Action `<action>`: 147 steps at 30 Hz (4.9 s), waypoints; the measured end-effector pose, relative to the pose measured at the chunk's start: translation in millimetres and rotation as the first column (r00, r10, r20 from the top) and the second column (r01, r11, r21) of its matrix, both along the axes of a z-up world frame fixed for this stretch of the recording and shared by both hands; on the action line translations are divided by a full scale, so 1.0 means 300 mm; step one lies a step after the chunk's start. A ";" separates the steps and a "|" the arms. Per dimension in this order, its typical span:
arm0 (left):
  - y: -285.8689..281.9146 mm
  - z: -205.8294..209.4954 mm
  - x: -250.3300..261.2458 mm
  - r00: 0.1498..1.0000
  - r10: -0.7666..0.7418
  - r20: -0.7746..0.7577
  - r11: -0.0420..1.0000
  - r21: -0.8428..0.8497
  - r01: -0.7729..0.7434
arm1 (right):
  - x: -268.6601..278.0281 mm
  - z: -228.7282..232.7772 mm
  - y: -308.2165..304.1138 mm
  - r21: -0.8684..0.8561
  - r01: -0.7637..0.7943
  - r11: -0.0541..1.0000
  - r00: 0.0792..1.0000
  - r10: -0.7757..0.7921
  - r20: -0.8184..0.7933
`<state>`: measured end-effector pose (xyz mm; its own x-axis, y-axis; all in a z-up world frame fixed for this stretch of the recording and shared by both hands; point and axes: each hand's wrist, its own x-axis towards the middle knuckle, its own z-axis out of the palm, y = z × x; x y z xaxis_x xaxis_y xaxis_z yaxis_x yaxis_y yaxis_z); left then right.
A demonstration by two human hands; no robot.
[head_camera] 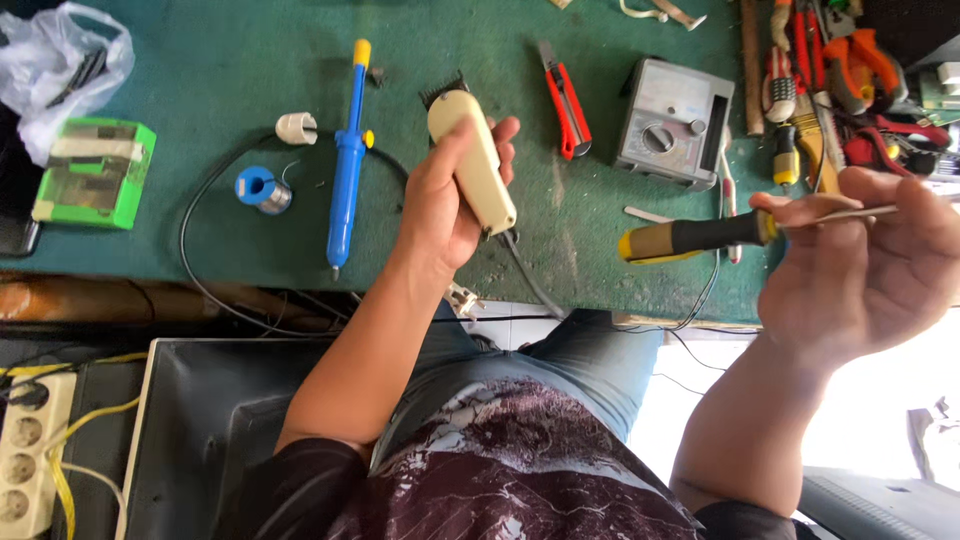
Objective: The person disassembles a hair clipper using a screwdriver, removes the screws, and cleans the blade area with a toothbrush. They then reassemble the clipper and test the electrical connection using a multimeter.
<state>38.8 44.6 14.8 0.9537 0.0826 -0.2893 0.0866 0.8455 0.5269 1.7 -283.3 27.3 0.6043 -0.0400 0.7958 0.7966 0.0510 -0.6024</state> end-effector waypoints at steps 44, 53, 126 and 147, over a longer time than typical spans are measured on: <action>0.069 -0.019 -0.031 0.812 -0.269 0.518 0.035 0.847 -0.530 | -0.303 -0.299 -0.067 -0.693 0.303 0.654 0.892 -0.451 -0.035; 0.065 -0.021 -0.028 0.821 -0.248 0.515 0.055 0.853 -0.519 | -0.306 -0.296 -0.066 -0.721 0.309 0.620 0.873 -0.486 -0.043; 0.148 -0.123 0.113 0.693 -0.504 0.515 0.068 0.824 -0.563 | -0.363 -0.317 -0.085 -0.008 -0.141 0.990 0.479 0.061 -0.876; 0.106 -0.132 0.091 0.719 -0.499 0.484 0.027 0.838 -0.545 | -0.308 -0.205 0.006 -0.468 -0.162 0.869 0.594 -0.292 -0.749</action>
<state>66.1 76.3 -24.7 0.7653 -0.2226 0.6040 -0.6259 -0.4767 0.6173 -90.7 -281.5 -34.1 0.9924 0.1065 -0.0611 -0.0096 -0.4292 -0.9032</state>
